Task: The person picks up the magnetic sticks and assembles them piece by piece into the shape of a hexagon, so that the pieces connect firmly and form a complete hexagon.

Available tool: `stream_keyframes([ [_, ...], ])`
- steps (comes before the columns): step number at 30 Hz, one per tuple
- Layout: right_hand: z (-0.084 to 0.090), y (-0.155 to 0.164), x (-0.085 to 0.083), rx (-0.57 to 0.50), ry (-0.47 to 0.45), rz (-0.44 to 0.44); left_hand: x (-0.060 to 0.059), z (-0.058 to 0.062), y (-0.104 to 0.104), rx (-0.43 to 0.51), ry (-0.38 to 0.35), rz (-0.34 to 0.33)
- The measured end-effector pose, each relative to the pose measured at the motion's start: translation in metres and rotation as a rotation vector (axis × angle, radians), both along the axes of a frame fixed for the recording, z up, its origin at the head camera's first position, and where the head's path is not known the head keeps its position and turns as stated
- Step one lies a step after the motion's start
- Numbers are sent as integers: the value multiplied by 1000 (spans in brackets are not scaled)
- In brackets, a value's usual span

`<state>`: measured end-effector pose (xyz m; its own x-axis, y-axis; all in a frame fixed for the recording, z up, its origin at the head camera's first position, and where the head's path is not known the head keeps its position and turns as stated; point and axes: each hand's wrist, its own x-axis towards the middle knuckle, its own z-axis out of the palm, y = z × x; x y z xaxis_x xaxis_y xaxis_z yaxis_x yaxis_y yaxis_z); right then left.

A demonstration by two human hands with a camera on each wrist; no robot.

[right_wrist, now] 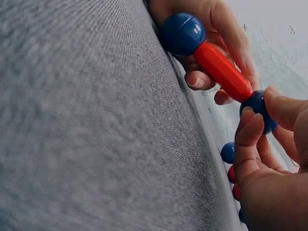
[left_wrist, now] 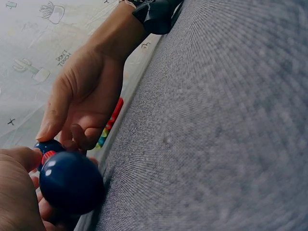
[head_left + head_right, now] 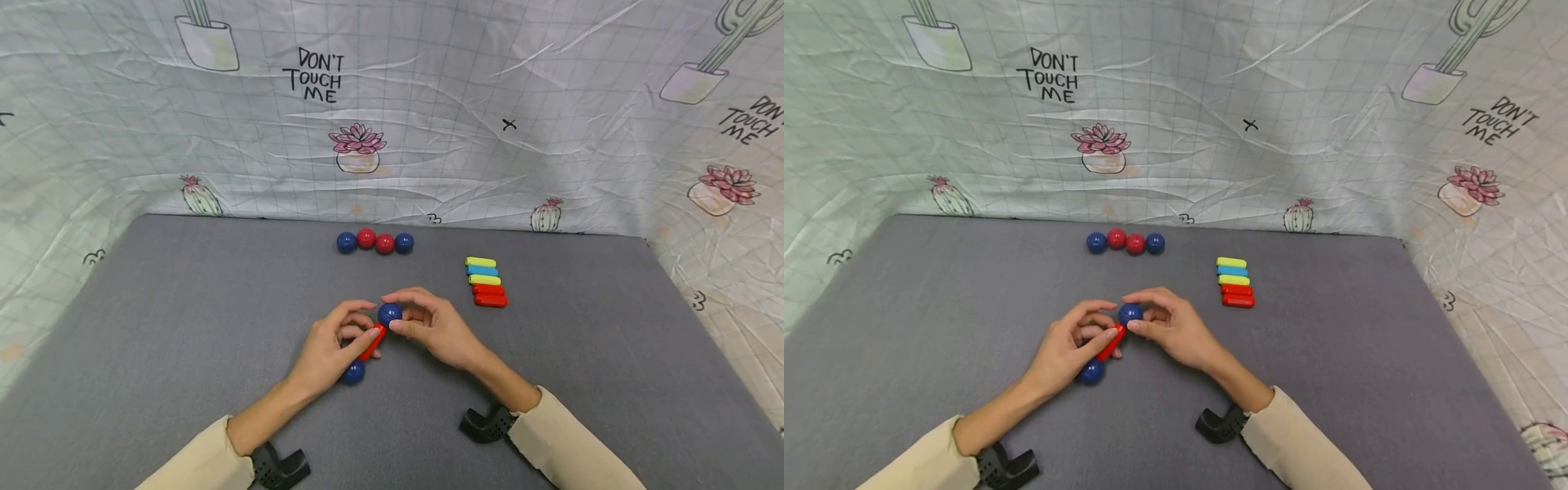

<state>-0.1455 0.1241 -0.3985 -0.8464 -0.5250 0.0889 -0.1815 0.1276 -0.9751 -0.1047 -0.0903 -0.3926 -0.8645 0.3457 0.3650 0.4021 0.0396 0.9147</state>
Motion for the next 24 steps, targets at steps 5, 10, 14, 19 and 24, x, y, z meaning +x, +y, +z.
stream_keyframes([
  [5, 0, -1, 3, -19, -4, 15, -1, -5, -1, 42, -61, -33],
  [10, 0, -2, 4, -71, -27, 35, -7, -20, -2, 81, -117, -48],
  [14, 0, -2, 2, -86, -27, 24, -9, -28, -2, 104, -116, -57],
  [19, 1, 0, 4, -94, -23, 14, -9, -28, -2, 114, -76, -51],
  [24, 5, 11, 6, -57, 20, -7, -9, -27, -2, 79, -22, -13],
])
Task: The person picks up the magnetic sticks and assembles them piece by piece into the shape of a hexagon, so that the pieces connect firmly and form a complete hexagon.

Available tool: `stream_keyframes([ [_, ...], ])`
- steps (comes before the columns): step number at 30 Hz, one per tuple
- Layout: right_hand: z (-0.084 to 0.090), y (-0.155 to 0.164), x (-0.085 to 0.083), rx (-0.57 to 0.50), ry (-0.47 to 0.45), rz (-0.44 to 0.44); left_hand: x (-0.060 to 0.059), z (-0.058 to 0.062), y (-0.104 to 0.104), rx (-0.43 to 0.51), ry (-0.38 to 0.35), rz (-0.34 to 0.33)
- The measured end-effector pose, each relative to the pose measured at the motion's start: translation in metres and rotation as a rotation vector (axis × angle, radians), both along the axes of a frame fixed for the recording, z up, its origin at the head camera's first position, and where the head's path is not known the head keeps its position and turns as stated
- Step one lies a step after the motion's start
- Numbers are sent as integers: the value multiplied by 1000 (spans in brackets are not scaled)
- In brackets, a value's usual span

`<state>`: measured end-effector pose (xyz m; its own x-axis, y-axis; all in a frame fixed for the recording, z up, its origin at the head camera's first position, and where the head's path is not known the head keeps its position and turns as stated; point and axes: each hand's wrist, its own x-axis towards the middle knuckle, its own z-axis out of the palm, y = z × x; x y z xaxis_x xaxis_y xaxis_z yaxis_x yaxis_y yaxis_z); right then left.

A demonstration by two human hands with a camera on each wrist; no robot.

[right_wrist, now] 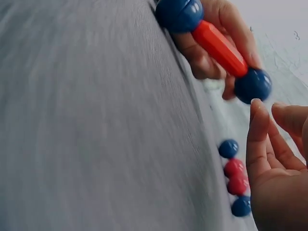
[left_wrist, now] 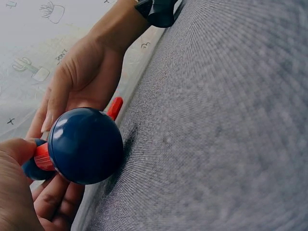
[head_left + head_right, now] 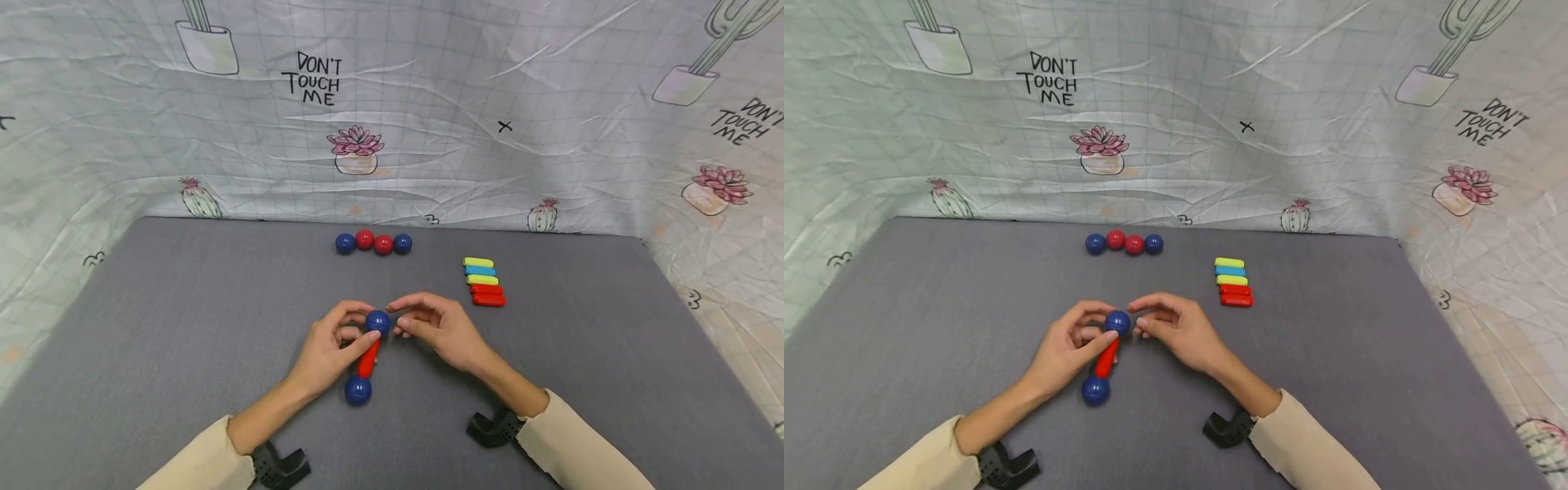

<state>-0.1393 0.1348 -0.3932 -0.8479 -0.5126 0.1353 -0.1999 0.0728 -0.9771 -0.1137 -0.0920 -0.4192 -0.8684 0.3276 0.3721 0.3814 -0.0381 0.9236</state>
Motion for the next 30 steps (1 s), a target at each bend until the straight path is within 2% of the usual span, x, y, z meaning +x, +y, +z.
stream_keyframes([
  [4, 12, 18, 2, 105, 82, -95, -1, -1, 0, -11, 42, 12],
  [8, 24, 42, 7, 216, 194, -194, -1, -2, 0, -25, 51, 14],
  [12, 14, 73, 5, 323, 285, -295, -2, -3, -1, -30, 50, 16],
  [14, 7, 87, 3, 360, 298, -341, -3, -3, -2, -36, 52, 19],
  [18, 16, 96, 8, 397, 322, -402, -3, -3, -2, -57, 54, 29],
  [21, 23, 98, 13, 405, 351, -439, -2, 1, 0, -69, 44, 41],
  [26, 4, 115, 5, 388, 405, -473, 5, 20, 3, -71, 49, 45],
  [30, -11, 122, -3, 402, 451, -471, 7, 24, 2, -56, 72, 32],
])
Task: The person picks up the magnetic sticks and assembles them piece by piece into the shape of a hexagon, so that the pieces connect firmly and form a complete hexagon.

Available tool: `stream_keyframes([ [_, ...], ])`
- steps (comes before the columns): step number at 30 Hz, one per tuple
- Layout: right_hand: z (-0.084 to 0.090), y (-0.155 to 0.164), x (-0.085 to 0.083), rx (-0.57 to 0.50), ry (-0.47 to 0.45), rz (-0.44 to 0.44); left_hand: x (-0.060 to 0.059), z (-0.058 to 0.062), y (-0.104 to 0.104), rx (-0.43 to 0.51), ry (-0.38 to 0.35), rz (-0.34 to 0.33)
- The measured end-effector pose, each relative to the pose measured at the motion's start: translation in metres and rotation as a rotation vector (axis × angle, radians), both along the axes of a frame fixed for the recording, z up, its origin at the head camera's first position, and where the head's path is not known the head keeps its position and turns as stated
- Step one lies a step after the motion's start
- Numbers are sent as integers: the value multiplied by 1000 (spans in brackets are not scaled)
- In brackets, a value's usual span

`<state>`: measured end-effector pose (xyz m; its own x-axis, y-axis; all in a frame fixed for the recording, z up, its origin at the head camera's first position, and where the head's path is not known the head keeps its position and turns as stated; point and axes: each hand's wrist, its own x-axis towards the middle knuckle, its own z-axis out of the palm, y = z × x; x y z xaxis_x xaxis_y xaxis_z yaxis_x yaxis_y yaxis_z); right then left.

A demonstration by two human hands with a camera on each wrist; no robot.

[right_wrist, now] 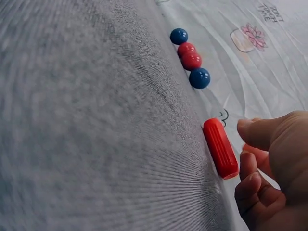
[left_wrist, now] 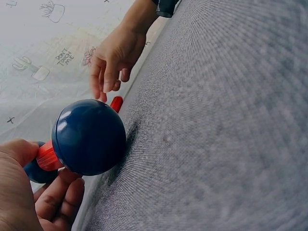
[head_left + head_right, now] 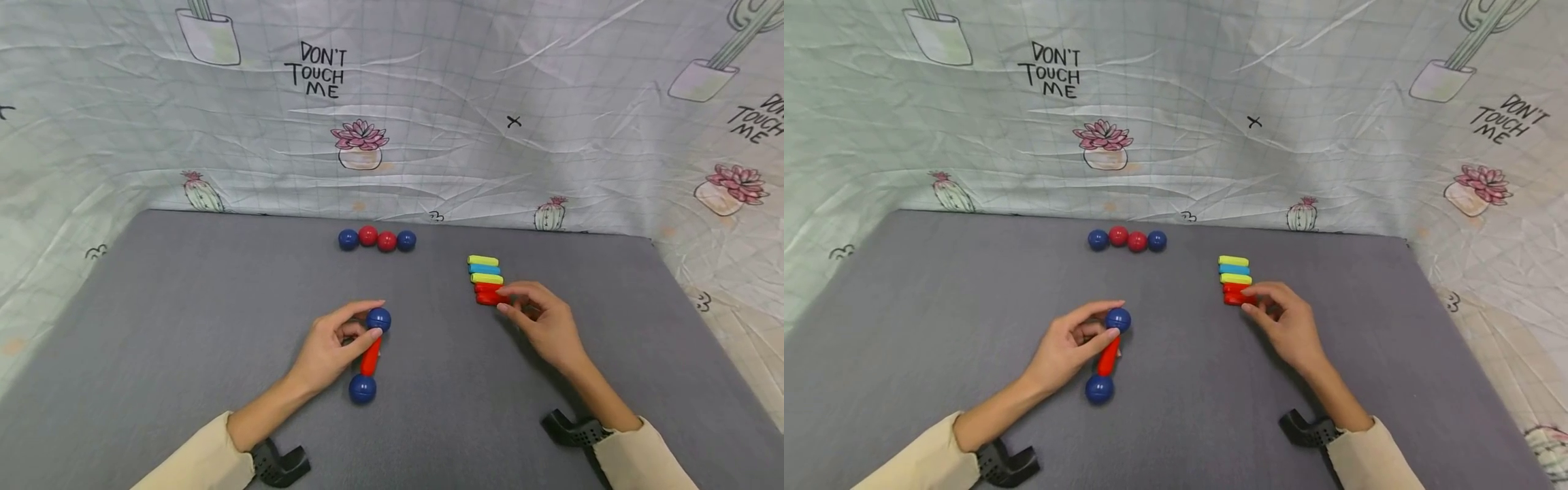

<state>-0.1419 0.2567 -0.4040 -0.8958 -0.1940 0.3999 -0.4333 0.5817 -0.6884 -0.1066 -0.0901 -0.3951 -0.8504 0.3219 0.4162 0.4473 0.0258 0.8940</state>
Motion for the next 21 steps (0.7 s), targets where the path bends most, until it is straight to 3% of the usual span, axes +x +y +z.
stream_keyframes([
  [10, -12, 3, -4, 83, 49, -3, 0, 0, 1, -14, 37, -3],
  [21, -12, 1, -3, 103, 64, -43, 1, 2, 0, -38, 1, 3],
])
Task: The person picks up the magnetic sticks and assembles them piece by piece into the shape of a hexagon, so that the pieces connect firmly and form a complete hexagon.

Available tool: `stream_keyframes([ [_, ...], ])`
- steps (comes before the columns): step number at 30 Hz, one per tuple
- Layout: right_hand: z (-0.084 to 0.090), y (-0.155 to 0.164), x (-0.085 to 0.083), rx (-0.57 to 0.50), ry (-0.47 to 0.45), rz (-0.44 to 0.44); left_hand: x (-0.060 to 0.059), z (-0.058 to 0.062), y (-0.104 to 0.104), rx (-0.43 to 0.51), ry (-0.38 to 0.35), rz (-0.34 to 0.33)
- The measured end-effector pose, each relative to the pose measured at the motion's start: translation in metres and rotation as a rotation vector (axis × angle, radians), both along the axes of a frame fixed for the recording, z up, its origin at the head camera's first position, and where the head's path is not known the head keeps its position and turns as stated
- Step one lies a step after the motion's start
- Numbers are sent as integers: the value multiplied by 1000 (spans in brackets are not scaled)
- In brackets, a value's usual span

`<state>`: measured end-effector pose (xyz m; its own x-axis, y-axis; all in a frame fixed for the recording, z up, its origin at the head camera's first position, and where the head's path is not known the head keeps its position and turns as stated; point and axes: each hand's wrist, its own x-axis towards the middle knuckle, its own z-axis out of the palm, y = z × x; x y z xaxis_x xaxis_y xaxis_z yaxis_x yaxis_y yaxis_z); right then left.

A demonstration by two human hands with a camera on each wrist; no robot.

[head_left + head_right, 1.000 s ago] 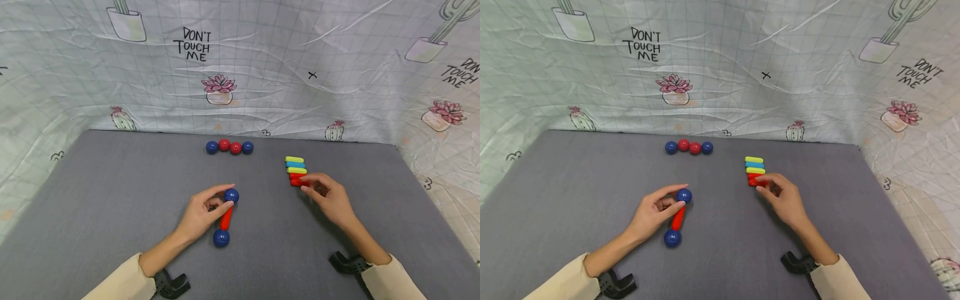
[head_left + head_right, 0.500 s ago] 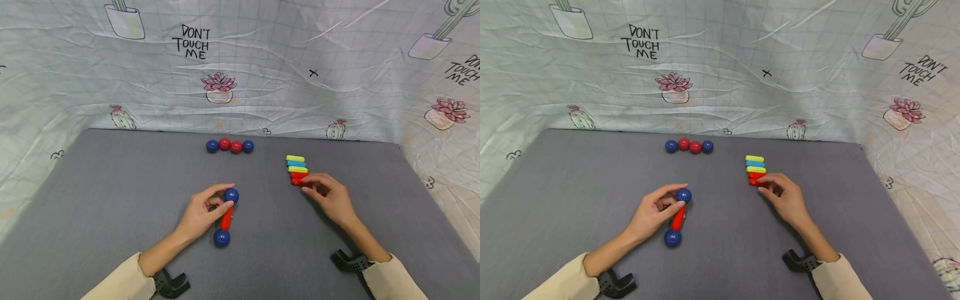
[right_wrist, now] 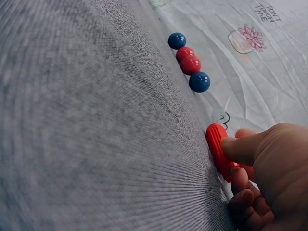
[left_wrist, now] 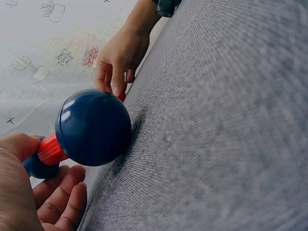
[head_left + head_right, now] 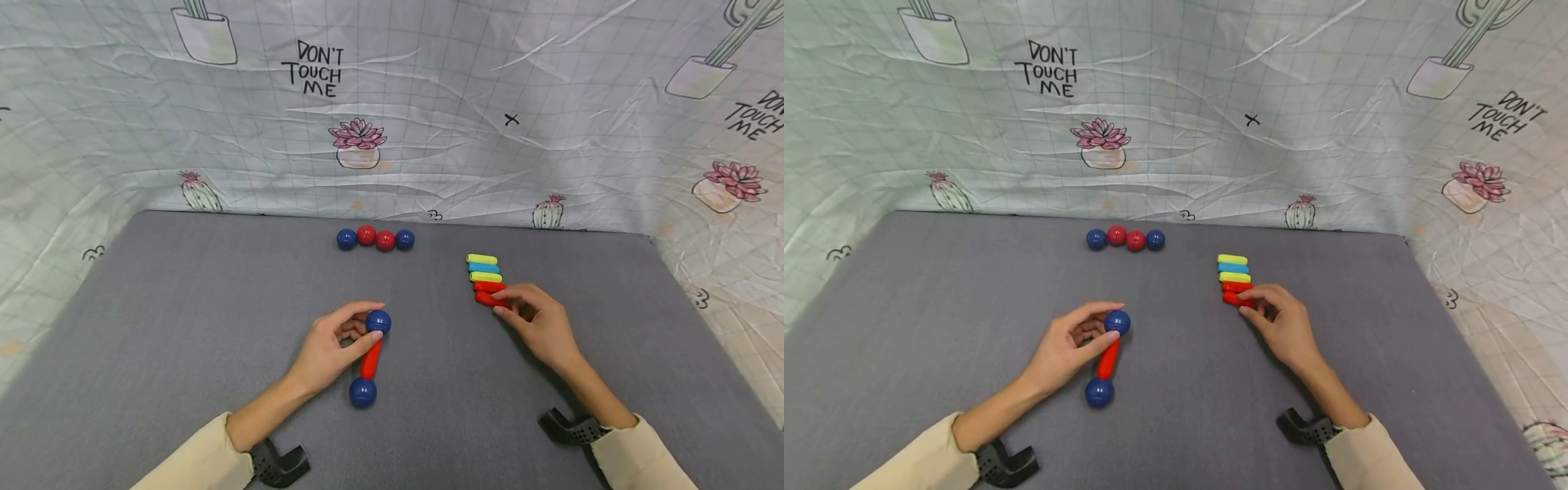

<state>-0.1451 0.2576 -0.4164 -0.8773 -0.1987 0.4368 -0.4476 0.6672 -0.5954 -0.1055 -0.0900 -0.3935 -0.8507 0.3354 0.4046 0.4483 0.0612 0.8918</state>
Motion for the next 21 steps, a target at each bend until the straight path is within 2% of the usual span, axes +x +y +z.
stream_keyframes([
  [13, 2, -3, 2, 85, -45, -16, 1, 0, 0, -25, 11, -1],
  [21, 5, -7, 4, 70, -90, -12, -1, 0, 0, -25, 18, 0],
])
